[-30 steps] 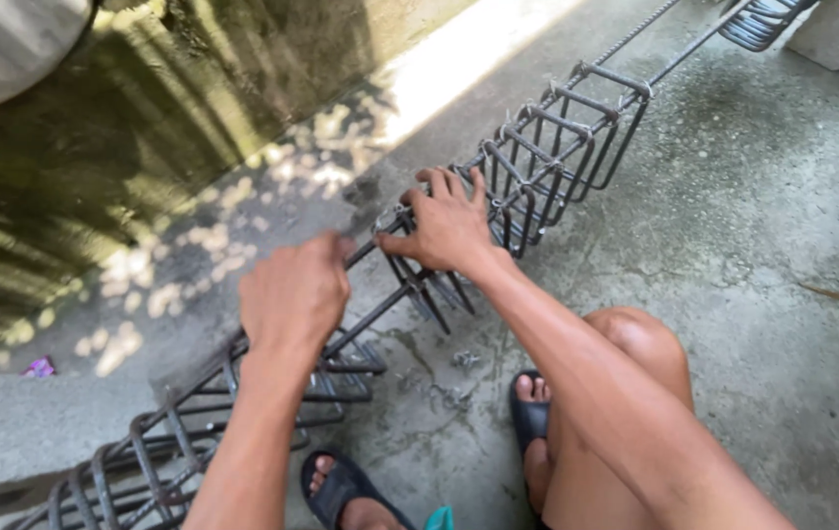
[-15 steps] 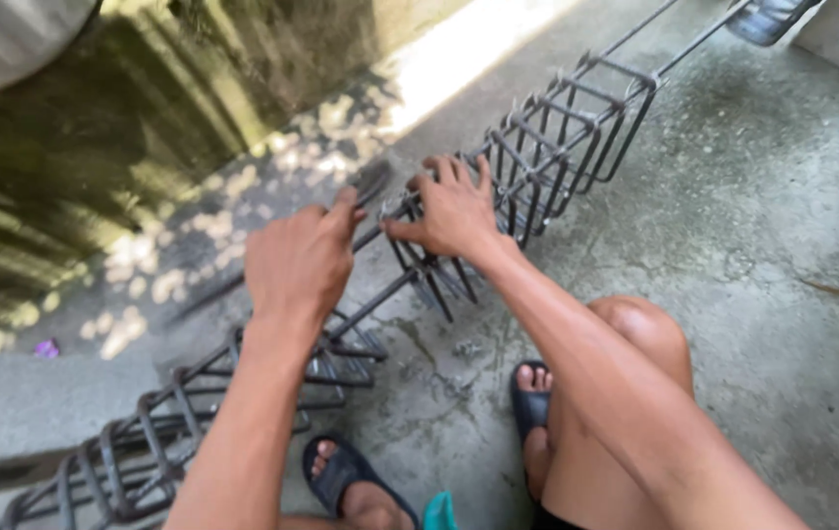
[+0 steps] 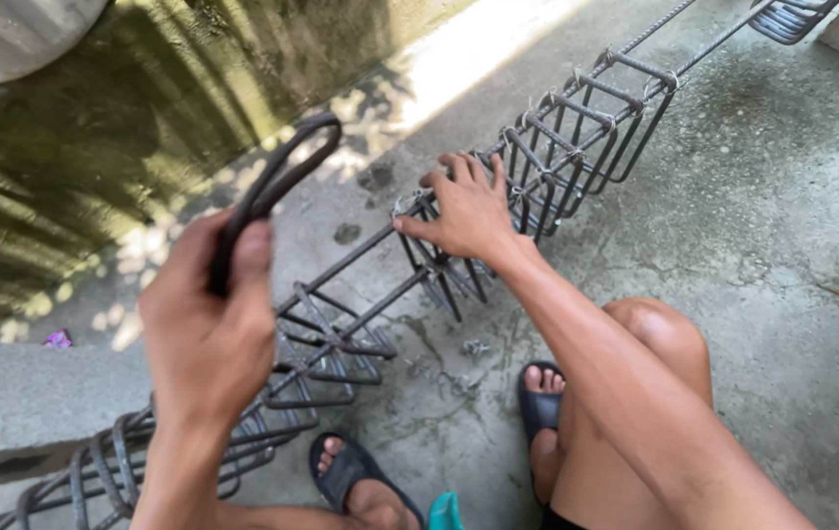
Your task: The person sits on a concrete floor and uses a metal hook tool to bend and secure wire ties on a long, ladder-like metal frame. They repeatedly hook the tool onto the wire, twist it to tighten the connection, and move along the structure to fasten multiple joints.
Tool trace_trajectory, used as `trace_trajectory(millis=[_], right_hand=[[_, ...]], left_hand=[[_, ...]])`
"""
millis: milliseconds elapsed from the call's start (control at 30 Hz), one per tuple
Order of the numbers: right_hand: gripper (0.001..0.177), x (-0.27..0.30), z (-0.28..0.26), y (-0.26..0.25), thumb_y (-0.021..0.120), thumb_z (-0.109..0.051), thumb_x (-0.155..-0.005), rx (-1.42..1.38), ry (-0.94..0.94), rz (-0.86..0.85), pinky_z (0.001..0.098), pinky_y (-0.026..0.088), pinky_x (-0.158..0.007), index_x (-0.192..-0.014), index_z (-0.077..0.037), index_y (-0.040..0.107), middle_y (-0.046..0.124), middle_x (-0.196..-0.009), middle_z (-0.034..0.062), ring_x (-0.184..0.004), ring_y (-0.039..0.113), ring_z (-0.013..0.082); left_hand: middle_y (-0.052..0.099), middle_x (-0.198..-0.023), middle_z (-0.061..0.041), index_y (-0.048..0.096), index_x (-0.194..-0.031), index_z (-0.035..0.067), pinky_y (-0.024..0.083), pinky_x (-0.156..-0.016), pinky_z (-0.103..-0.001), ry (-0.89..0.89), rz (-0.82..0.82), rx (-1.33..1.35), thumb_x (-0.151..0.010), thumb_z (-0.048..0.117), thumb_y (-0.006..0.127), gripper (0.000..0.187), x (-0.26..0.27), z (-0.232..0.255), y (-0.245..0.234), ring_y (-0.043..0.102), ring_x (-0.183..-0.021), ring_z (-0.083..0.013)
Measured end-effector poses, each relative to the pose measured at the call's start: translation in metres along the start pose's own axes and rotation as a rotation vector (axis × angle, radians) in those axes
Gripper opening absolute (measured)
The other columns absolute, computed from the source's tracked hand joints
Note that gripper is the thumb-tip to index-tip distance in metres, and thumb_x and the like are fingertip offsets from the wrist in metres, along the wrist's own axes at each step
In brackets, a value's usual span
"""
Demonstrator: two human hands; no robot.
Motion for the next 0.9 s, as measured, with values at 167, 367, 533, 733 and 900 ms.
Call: trace_trajectory(millis=[167,367,533,733,900], right_hand=[[0.047,0.016,-0.032,-0.027,0.068,-0.040,-0.090,-0.128,-0.101,0.132,0.0651,0.021,-0.116,-0.125,-0.009,0.067,0.049,-0.147,0.0235,-0.145,0.031,0.0466],[0.038,0.074,-0.100,-0.067,0.050,-0.033,-0.102,-0.602,-0.371,-0.115,0.0322,0.053,-0.062,-0.117,-0.004,0.071,0.075,-0.099,0.0100,-0.071,0.064,0.0179],[0.041,0.105,-0.121,-0.033,0.056,-0.032,-0.097,-0.928,-0.047,-0.581,0.0266,0.052,-0.059,-0.126,-0.004,0.065,0.073,-0.093,0.0068,-0.072,0.066,0.0129],[0.019,0.103,-0.124,-0.008,0.066,-0.017,-0.096,-0.830,0.015,-0.443,0.0235,0.046,-0.052,-0.104,-0.003,0.076,0.067,-0.070,0.0016,-0.057,0.055,0.0088],[0.031,0.095,-0.129,-0.001,0.054,-0.033,-0.104,-0.153,-0.517,0.038,0.0345,0.046,-0.079,-0.107,-0.009,0.073,0.070,-0.097,0.0042,-0.086,0.052,0.0201]], left_hand=[[0.047,-0.075,0.001,0.054,-0.124,0.000,0.038,-0.045,-0.021,-0.417,0.064,0.565,-0.110,0.013,0.045,0.020,0.043,-0.014,-0.018,0.043,-0.053,-0.0066],[0.051,-0.067,-0.006,0.056,-0.125,0.004,0.050,-0.041,-0.033,-0.699,0.085,1.008,-0.106,0.024,0.049,0.029,0.143,-0.072,0.042,0.045,-0.044,-0.0136],[0.048,-0.062,-0.006,0.063,-0.127,0.004,0.040,-0.035,-0.032,-0.982,-0.002,1.151,-0.103,0.026,0.051,0.034,0.219,-0.069,0.098,0.039,-0.041,-0.0127],[0.045,-0.053,0.000,0.062,-0.137,0.004,0.026,-0.035,-0.027,-0.884,0.216,1.143,-0.102,0.034,0.047,0.050,0.309,-0.073,0.160,0.034,-0.037,-0.0102],[0.045,-0.053,0.004,0.070,-0.132,0.009,0.025,-0.039,-0.024,-0.938,0.446,0.649,-0.102,0.024,0.047,0.040,0.240,-0.046,0.082,0.035,-0.043,-0.0076]])
Point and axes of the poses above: each hand's wrist, its own x-axis away from the middle knuckle, its own y-axis out of the palm, z = x × y, the point moved 1 cm from there along -x, towards the middle knuckle
